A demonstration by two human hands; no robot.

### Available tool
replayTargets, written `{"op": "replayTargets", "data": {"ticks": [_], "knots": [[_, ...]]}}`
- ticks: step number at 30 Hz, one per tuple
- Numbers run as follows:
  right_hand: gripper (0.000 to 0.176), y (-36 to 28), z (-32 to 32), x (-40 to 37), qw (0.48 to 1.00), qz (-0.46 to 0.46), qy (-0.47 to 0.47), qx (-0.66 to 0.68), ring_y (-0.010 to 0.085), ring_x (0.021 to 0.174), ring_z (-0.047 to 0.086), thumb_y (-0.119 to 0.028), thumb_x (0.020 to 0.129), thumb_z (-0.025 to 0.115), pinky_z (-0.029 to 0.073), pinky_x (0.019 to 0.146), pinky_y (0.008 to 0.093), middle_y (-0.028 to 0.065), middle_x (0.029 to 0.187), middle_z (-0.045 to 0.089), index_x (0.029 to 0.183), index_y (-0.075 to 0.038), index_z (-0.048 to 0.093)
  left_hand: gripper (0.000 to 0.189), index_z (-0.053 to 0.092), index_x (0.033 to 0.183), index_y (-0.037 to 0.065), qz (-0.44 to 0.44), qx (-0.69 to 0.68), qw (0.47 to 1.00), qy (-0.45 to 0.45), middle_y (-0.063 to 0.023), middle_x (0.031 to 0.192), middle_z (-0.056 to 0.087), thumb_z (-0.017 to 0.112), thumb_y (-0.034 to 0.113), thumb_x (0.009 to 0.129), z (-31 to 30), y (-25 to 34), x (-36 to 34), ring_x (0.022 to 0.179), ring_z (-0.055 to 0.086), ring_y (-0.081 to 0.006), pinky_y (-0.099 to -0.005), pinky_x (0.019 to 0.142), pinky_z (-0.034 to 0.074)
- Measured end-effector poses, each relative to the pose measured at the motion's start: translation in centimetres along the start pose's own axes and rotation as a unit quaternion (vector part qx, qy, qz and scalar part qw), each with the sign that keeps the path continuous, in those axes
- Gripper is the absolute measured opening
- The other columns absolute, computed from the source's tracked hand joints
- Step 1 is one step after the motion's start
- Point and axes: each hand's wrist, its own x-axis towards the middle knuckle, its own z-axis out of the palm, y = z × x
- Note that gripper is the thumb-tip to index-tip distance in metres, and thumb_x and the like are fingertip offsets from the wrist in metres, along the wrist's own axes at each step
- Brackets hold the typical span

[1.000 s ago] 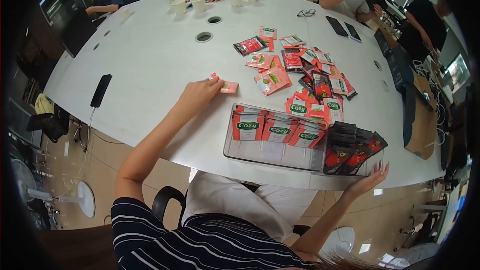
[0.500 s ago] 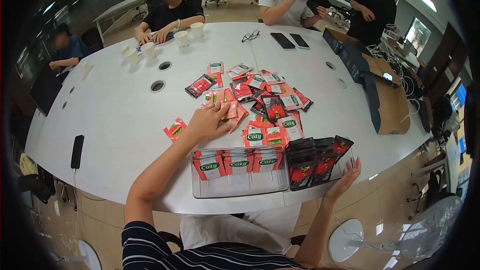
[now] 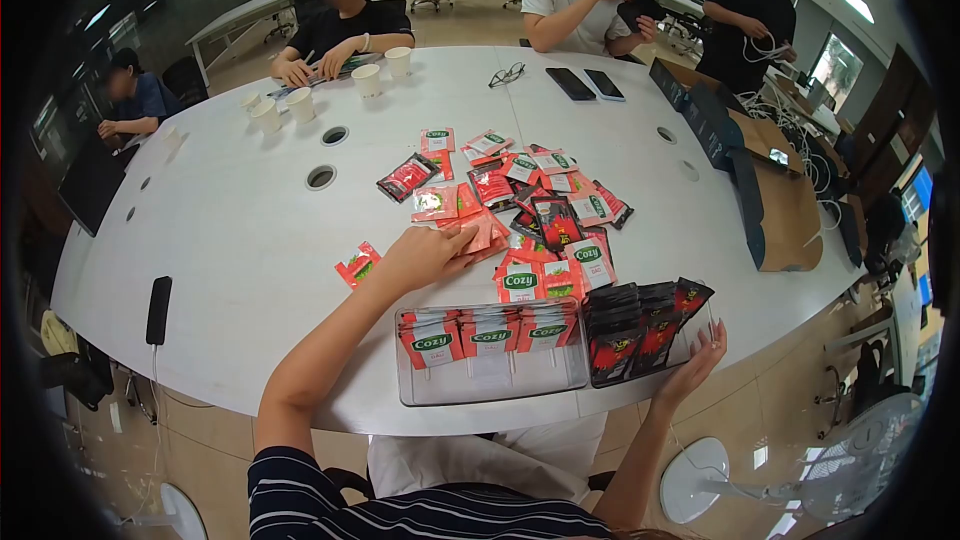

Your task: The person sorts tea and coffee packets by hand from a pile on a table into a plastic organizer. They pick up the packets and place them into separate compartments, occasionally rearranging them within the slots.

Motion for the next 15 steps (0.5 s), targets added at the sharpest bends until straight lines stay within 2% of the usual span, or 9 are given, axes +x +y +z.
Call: {"op": "replayTargets", "data": {"ticks": [5,11,14,15], "knots": [[0.047,0.7,-0.1,0.1,1.000,-0.007,0.001,0.000,0.0238,0.116,0.046,-0.038,0.100,0.028,0.032,0.099,0.0388,0.0131,0.133,0.043,0.135,-0.007,0.038,0.041,0.054,0.122,0.010,0.007,0.002,1.000,0.011,-0.0068,0.102,0.066,0.056,0.030,0.087,-0.4,0.4,-0.2,0.054,0.061,-0.0250,-0.0356,0.051,0.048],[0.045,1.3,-0.3,0.3,1.000,-0.016,-0.001,0.002,0.0234,0.113,0.047,-0.035,0.100,0.030,0.034,0.098,0.0382,0.0126,0.133,0.044,0.135,-0.007,0.039,0.043,0.053,0.124,0.012,-0.028,0.051,0.998,0.014,-0.0065,0.100,0.066,0.058,0.020,0.081,1.8,-0.2,0.0,0.057,0.063,-0.0255,-0.0355,0.048,0.048],[0.041,0.4,-0.1,0.2,1.000,-0.007,0.004,-0.002,0.0250,0.112,0.048,-0.026,0.101,0.029,0.034,0.098,0.0380,0.0141,0.132,0.044,0.132,-0.002,0.039,0.043,0.053,0.124,0.013,-0.085,0.028,0.995,0.039,-0.0066,0.101,0.067,0.056,0.015,0.081,0.8,-0.8,0.1,0.061,0.064,-0.0277,-0.0371,0.049,0.049],[0.041,0.3,-0.1,0.3,1.000,-0.008,0.005,-0.001,0.0248,0.112,0.048,-0.026,0.101,0.029,0.035,0.098,0.0380,0.0140,0.132,0.044,0.132,-0.002,0.040,0.042,0.053,0.124,0.013,-0.095,0.020,0.991,0.095,-0.0070,0.101,0.067,0.056,0.014,0.082,0.7,-1.4,0.1,0.063,0.064,-0.0284,-0.0379,0.050,0.049]]}}
